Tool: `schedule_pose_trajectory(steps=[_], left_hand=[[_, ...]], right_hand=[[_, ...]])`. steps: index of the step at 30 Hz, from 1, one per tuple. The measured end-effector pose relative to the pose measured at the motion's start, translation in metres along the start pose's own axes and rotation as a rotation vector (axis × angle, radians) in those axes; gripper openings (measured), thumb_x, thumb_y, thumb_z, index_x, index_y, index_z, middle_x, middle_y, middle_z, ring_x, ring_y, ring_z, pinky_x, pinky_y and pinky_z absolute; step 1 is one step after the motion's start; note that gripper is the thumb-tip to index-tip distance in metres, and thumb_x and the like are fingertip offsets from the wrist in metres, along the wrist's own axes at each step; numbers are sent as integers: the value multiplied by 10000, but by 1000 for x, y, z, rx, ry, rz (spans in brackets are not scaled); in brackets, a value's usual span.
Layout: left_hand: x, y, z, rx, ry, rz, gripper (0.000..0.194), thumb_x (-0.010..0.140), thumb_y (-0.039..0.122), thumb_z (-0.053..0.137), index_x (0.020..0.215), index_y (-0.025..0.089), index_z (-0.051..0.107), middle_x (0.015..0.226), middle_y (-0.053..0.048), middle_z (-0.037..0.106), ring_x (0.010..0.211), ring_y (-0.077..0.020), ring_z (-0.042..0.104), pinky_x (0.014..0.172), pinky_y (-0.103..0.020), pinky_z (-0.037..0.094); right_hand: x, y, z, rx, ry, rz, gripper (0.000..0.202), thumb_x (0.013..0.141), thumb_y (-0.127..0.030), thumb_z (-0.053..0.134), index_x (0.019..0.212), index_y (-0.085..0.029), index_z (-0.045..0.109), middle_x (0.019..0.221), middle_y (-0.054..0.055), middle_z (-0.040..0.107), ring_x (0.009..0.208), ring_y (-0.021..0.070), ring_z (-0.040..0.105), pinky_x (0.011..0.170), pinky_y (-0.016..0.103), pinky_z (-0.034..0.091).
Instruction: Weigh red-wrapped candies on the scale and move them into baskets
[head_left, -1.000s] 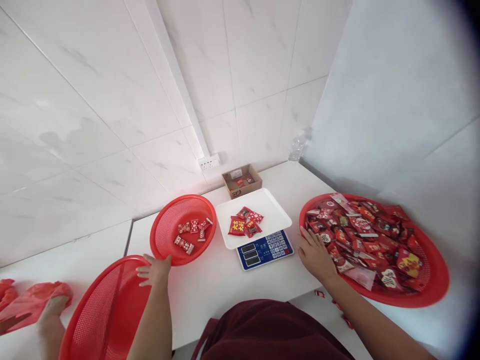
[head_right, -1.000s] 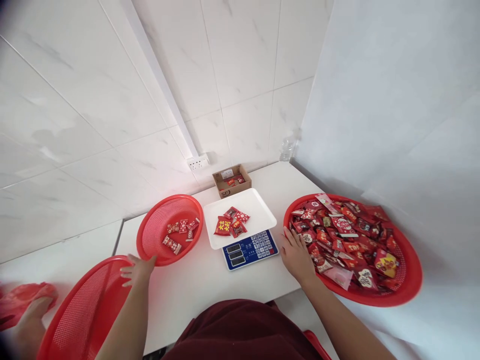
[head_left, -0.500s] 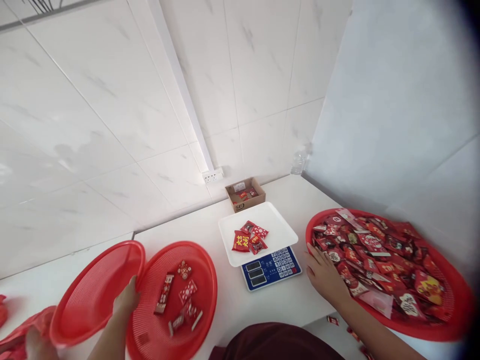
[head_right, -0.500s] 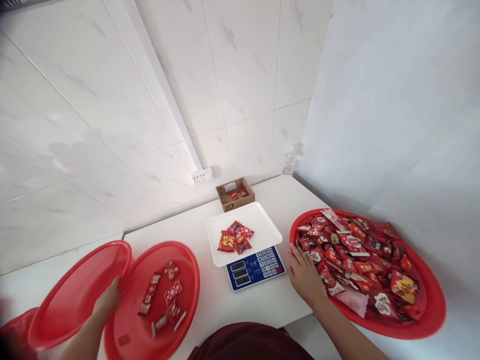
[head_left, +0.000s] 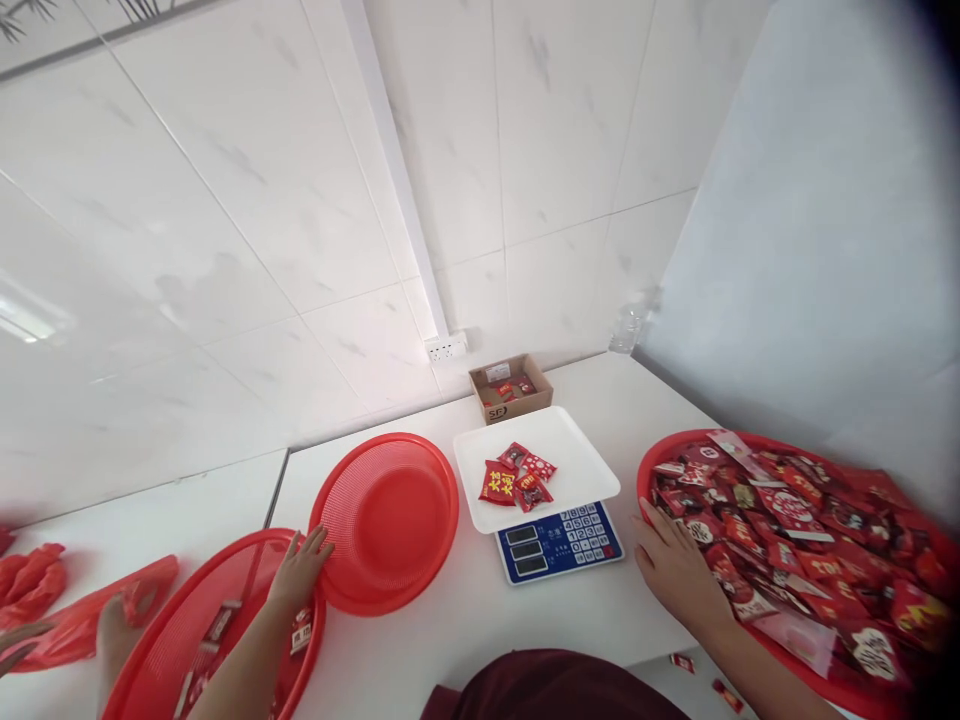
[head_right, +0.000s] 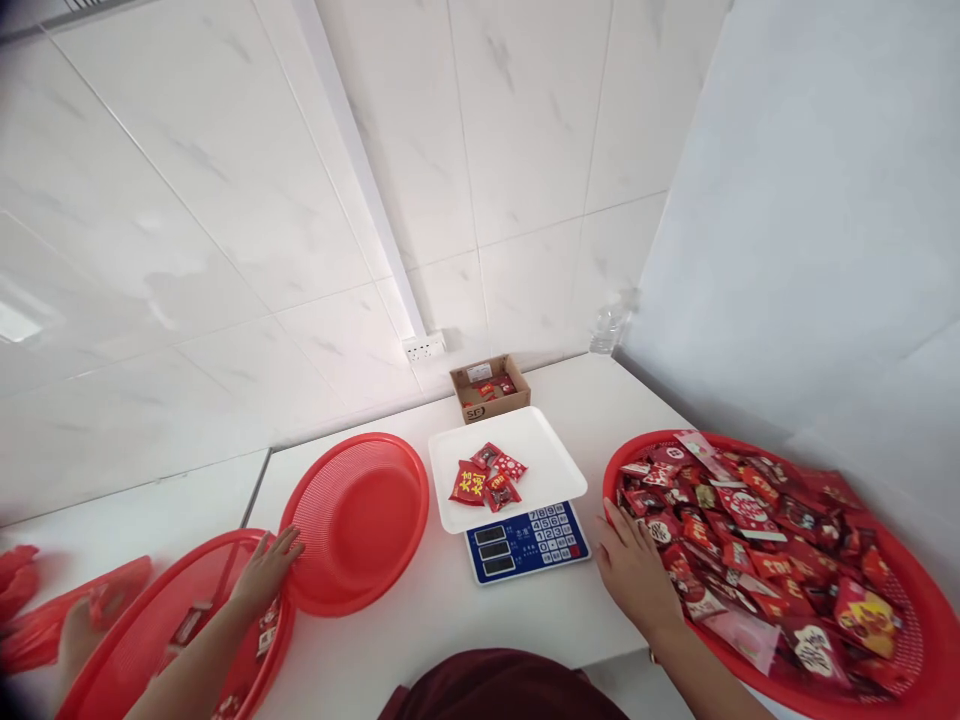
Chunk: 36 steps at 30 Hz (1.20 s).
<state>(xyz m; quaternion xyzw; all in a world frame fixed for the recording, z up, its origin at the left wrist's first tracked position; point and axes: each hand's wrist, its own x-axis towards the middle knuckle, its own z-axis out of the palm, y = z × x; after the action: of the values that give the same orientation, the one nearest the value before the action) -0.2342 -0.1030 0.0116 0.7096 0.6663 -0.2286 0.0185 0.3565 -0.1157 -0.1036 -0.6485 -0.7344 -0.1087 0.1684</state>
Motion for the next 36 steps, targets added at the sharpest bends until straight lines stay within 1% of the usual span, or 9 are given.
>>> schedule_pose_trajectory(steps=[4,7,12,16,19,21,25,29,36], left_hand=[[6,-5,-7,61,17,-32,664,719,-82,338,1260,243,545,1481,-48,321,1391,-221,187,1140,-474,95],[12,-11,-13,40,-2,-141,719,736,-82,321,1360,261,418,1518,-80,224,1375,-264,240,1101,-481,214],[34,6,-32,-131,34,-324,638,794,-17,291,1402,174,329,1441,-139,379,1312,-246,376,1078,-449,265],[57,89,-60,-389,249,-169,465,885,161,302,1336,162,414,1431,-118,394,1321,-240,348,1051,-391,329],[74,181,-81,-593,238,143,451,903,320,351,1326,184,423,1424,-97,409,1319,-228,345,1070,-369,304],[84,238,-92,-614,232,226,489,863,392,444,1324,230,420,1392,-68,452,1284,-216,387,1067,-343,302],[99,304,-104,-632,179,214,669,764,372,564,1373,229,327,1337,-104,462,1173,-283,453,966,-411,382],[103,307,-107,-654,195,208,604,726,205,542,1313,241,403,1265,-81,501,1112,-268,468,913,-387,407],[82,246,-101,-639,463,-73,452,721,95,488,1144,240,547,1323,-72,478,1227,-274,388,1013,-436,321]], right_hand=[[-1,0,1,25,2,24,347,812,-199,375,1060,-143,610,1302,165,520,1209,276,468,1021,454,354],[-1,0,2,27,13,22,349,815,-202,374,1065,-140,611,1307,165,517,1214,277,461,1020,454,353],[-1,0,2,32,36,24,355,826,-212,379,1084,-131,609,1316,160,511,1212,280,458,1008,459,356],[0,-1,0,31,35,12,353,822,-211,384,1077,-125,613,1306,170,517,1201,286,464,1005,463,356],[0,0,-1,24,43,-5,353,814,-205,388,1067,-112,616,1286,185,529,1191,287,473,1006,453,356],[0,1,0,20,51,-11,358,814,-206,385,1073,-110,613,1278,184,536,1183,282,480,1001,447,362],[-1,1,1,-5,80,-27,366,822,-208,368,1070,-95,612,1278,188,536,1167,285,492,985,451,375],[-2,1,2,-14,72,-20,362,828,-213,367,1065,-99,616,1272,180,544,1155,287,501,978,448,379],[-1,0,2,4,62,0,363,832,-226,367,1063,-107,619,1293,175,528,1176,286,486,993,450,367]])
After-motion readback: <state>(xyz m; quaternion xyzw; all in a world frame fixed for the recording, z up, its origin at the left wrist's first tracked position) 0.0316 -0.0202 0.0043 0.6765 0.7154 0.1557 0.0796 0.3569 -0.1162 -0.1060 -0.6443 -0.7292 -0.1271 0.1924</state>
